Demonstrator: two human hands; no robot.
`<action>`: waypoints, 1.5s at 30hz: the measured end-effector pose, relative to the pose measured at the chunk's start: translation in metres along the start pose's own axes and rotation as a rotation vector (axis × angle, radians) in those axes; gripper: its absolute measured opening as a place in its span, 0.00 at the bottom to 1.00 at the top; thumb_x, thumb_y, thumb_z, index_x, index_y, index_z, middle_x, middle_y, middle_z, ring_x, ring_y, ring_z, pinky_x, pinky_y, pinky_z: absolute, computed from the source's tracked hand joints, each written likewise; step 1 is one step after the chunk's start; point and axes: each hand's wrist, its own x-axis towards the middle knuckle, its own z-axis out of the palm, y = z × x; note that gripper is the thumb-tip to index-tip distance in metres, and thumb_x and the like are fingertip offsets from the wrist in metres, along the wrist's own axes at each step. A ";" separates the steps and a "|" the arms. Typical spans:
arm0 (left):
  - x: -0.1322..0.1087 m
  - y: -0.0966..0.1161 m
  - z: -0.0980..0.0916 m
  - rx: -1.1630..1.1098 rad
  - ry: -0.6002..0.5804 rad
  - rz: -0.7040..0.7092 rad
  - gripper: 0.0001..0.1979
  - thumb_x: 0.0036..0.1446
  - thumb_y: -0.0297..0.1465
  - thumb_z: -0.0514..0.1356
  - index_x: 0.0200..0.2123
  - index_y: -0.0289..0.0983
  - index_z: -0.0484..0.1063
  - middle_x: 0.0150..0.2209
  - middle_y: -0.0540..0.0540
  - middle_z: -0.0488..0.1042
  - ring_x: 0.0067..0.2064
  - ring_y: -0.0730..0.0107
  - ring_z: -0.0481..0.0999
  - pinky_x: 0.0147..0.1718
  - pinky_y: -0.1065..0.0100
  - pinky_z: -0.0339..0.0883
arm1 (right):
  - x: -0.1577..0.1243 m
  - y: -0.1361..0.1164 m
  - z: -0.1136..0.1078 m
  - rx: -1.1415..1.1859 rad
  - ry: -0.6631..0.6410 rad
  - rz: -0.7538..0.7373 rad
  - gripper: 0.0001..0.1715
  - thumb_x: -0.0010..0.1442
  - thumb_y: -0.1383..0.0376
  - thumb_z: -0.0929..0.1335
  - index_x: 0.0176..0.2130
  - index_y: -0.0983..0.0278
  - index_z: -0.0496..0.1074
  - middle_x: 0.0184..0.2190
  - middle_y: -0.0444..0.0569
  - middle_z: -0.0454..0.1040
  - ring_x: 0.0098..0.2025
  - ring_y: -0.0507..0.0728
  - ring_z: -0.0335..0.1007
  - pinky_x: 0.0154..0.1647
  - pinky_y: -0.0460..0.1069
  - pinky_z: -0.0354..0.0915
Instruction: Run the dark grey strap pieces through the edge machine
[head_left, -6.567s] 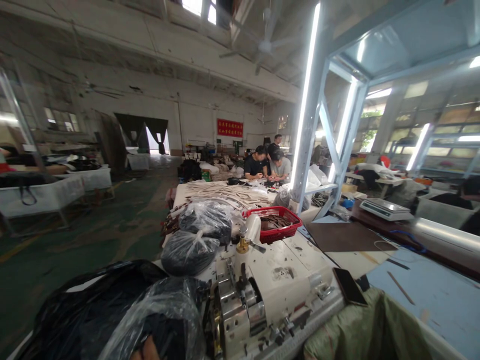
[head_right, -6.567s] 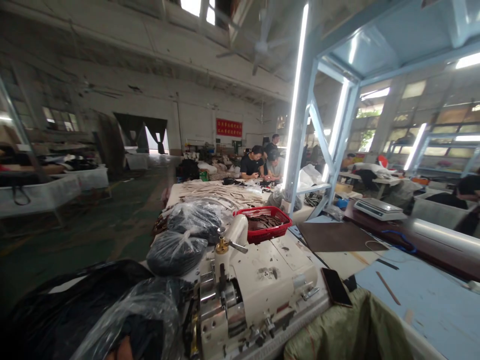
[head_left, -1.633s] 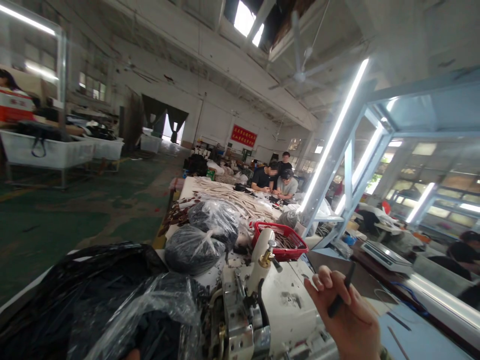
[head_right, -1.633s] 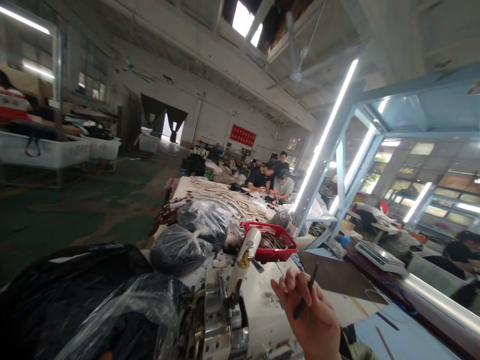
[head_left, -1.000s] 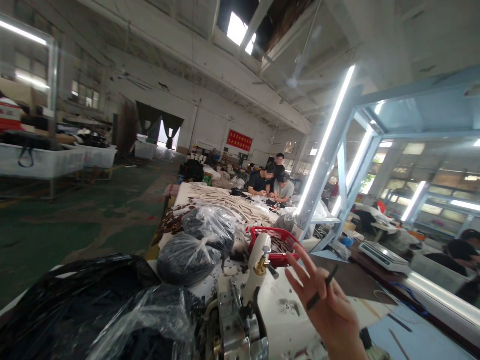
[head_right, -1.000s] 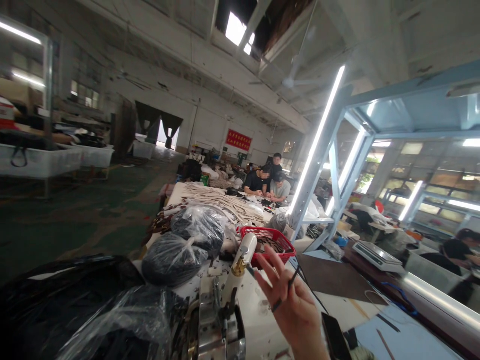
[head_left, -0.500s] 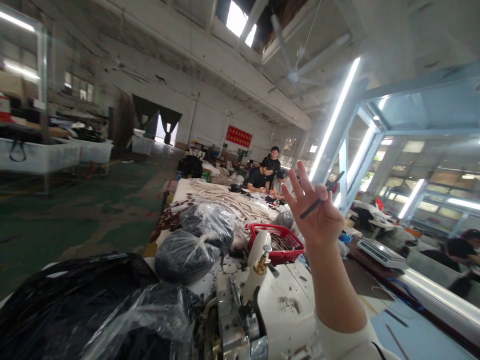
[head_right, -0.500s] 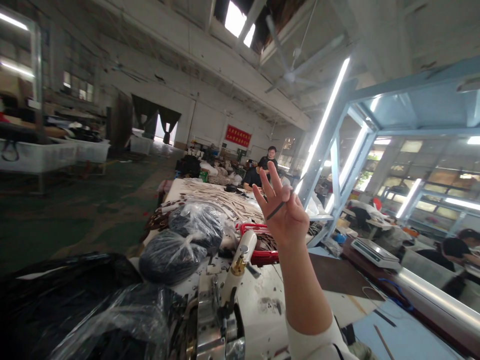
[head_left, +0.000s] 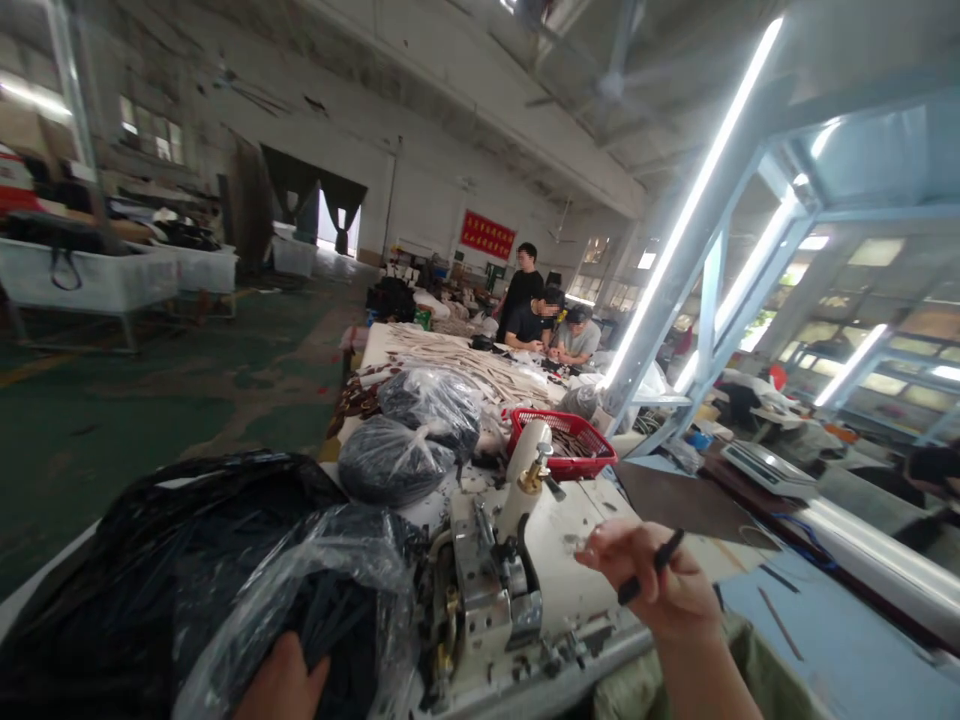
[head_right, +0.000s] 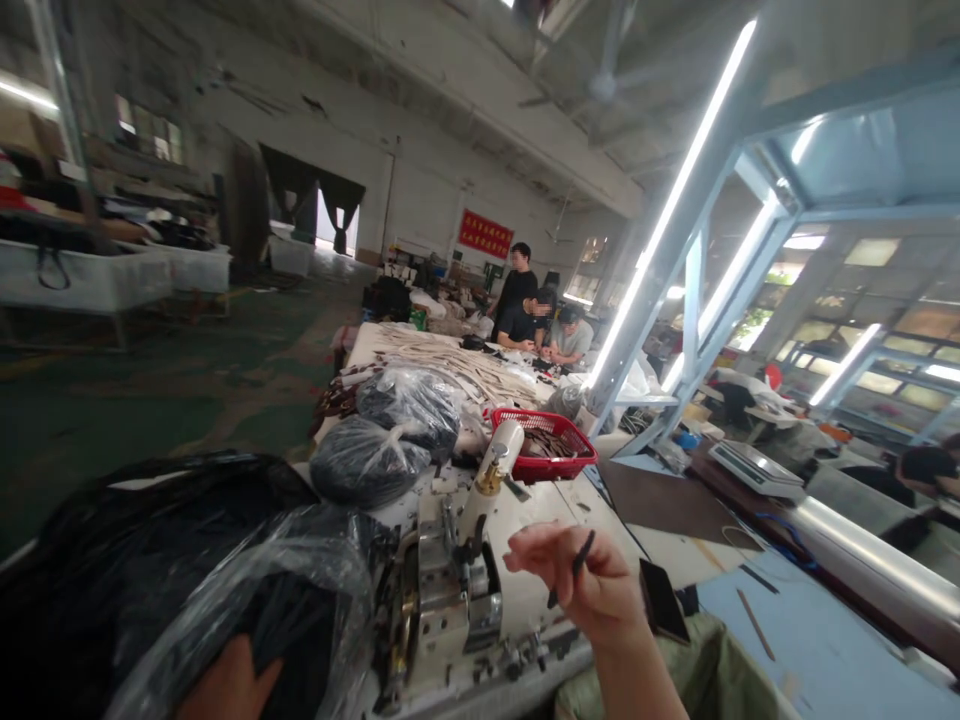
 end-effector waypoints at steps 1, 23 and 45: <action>-0.004 0.004 -0.006 0.035 0.008 -0.006 0.19 0.61 0.34 0.42 0.42 0.29 0.66 0.39 0.29 0.76 0.44 0.48 0.78 0.40 0.57 0.66 | -0.010 0.008 -0.004 -0.033 0.007 0.050 0.16 0.50 0.55 0.74 0.22 0.63 0.75 0.35 0.59 0.79 0.36 0.62 0.75 0.41 0.57 0.70; -0.105 0.092 -0.054 -0.431 0.022 0.201 0.21 0.59 0.44 0.52 0.39 0.32 0.72 0.37 0.39 0.74 0.40 0.58 0.74 0.43 0.60 0.67 | -0.089 0.112 0.031 0.622 0.368 0.676 0.09 0.58 0.66 0.71 0.40 0.67 0.76 0.46 0.55 0.79 0.51 0.58 0.74 0.57 0.55 0.63; -0.160 0.131 -0.036 -1.088 -0.543 0.053 0.23 0.47 0.49 0.63 0.29 0.32 0.75 0.19 0.52 0.66 0.16 0.80 0.59 0.15 0.74 0.48 | -0.054 0.166 0.021 0.125 0.547 0.687 0.19 0.48 0.52 0.71 0.25 0.65 0.66 0.09 0.32 0.53 0.11 0.43 0.43 0.11 0.42 0.39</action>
